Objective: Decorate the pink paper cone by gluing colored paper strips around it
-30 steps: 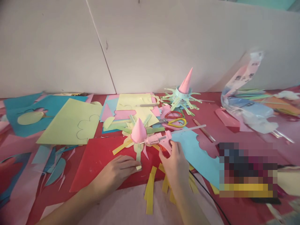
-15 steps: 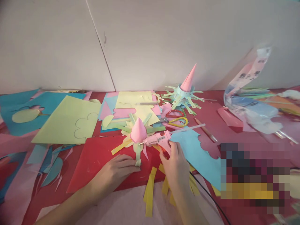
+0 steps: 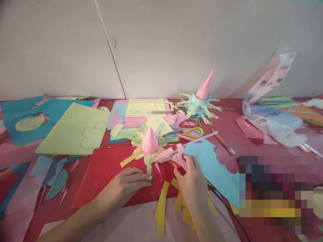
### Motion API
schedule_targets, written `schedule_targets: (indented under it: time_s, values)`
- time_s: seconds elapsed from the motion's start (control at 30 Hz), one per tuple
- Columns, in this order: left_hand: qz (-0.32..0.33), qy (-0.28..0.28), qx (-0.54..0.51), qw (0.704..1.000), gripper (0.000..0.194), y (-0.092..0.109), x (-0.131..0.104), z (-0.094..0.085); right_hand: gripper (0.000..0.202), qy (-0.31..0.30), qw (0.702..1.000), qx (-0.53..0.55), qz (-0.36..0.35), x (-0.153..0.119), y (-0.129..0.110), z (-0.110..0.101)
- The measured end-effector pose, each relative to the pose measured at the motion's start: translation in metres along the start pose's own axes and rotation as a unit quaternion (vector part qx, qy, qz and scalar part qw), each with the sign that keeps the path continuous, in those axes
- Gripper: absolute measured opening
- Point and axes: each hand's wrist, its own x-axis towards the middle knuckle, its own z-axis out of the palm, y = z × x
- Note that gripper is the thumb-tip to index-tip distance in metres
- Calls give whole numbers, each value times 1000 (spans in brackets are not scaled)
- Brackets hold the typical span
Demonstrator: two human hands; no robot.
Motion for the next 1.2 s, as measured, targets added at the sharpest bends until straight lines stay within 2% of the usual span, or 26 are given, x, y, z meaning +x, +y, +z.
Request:
schedule_targets:
  time_s: [0.13,0.27,0.33,0.5,0.6,0.97,1.1,1.2]
  values:
    - [5,-2,10,1000,31,2,0,-2,26,4,1000,18,-4,0,-1,-1]
    - [-13,6,31,999,29,7,1,-5,34,18,998,35,50,2,-2,-3]
    - [-38,31,61,997,27,8,1,-4,39,37,994,41,94,4,-1,-5]
    - [-107,142,116,977,24,8,3,-4,50,63,976,77,194,11,3,-11]
    - [-104,158,130,973,25,9,4,-5,52,47,968,94,227,13,3,-13]
    - [-89,131,72,985,22,7,4,-4,46,54,985,73,146,8,-1,-8]
    - [-53,117,26,991,20,8,5,-6,43,32,991,59,113,5,-1,-6]
    - [3,82,8,997,20,10,6,-8,42,23,994,52,89,3,-1,-5]
